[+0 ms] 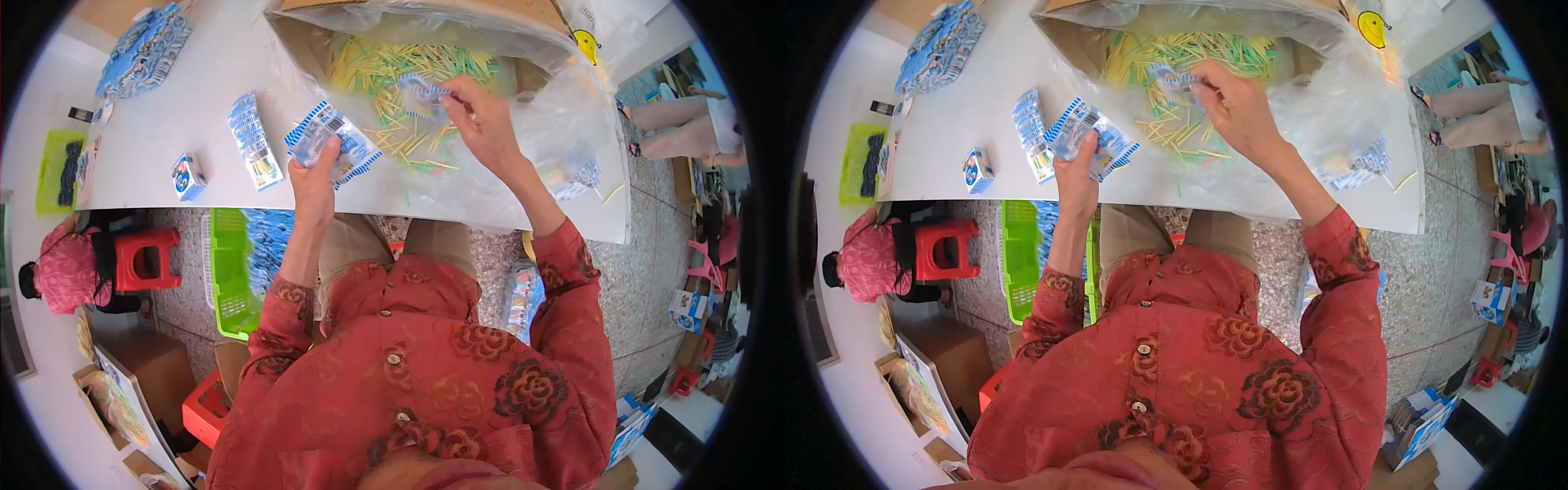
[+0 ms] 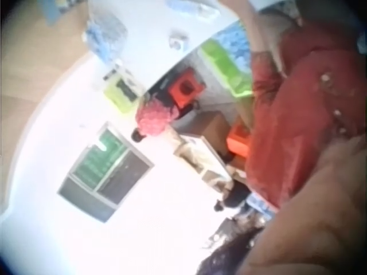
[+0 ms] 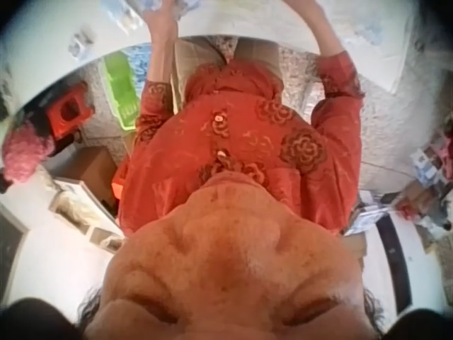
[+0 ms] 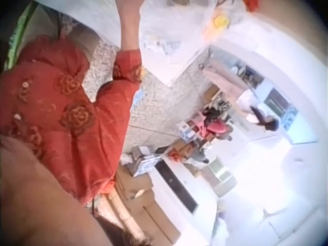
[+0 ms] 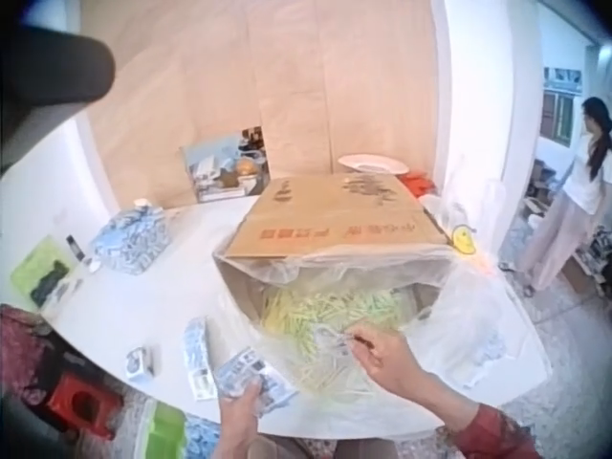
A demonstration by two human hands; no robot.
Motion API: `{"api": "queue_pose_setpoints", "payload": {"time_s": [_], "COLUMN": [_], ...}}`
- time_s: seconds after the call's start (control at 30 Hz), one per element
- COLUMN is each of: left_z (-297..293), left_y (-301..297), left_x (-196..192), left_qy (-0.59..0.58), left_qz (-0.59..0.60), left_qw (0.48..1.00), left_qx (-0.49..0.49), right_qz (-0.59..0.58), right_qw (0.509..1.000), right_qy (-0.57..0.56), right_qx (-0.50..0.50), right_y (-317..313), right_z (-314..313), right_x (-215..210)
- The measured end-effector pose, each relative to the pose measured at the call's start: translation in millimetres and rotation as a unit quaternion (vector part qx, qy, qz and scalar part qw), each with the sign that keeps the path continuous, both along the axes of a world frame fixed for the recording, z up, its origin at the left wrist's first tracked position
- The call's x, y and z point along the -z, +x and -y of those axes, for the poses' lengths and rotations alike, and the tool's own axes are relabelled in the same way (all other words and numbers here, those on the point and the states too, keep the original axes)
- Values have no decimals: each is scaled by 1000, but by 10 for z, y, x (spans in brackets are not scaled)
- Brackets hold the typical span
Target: Filling small blue packets with thin yellow/green sticks from a large cardboard box.
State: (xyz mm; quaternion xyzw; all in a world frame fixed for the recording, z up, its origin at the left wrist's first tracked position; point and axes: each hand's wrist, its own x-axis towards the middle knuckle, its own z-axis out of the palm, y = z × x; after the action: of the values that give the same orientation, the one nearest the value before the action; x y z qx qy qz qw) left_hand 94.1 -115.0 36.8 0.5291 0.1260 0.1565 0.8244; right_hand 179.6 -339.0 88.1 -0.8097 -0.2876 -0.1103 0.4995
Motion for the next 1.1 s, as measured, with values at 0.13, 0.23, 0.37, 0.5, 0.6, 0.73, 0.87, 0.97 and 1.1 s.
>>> {"api": "queue_pose_setpoints", "payload": {"time_s": [0.13,0.23,0.37,0.5,0.6,0.73,0.87,0.97,1.1], "left_z": [-51,-87,43,71,58,-36,-133,-283,-569], "left_y": [-93,-140,-223,-281,-328,-404,-544,-719,-1032], "left_x": [-2,5,-68,-4,-13,34,107,185,235], "left_qy": [0,2,53,93,85,176,165,128,62], "left_qz": [12,22,-5,-11,-16,11,-7,-41,-60], "left_qw": [1000,1000,993,984,987,978,985,991,992], "left_qx": [-16,17,103,148,132,113,43,-8,-90], "right_qz": [-86,-152,-261,-321,-349,-329,-280,-226,-210], "right_qw": [996,979,931,904,897,915,931,947,946], "right_qy": [4,96,177,199,192,115,51,-27,-51], "right_qx": [-34,-97,-183,-199,-192,-203,-227,-228,-243], "right_y": [79,70,-25,-144,-178,-167,-124,-19,-33], "right_z": [-14,-99,-244,-368,-458,-633,-863,-1080,-1621], "right_x": [165,187,226,204,195,182,218,366,724]}}
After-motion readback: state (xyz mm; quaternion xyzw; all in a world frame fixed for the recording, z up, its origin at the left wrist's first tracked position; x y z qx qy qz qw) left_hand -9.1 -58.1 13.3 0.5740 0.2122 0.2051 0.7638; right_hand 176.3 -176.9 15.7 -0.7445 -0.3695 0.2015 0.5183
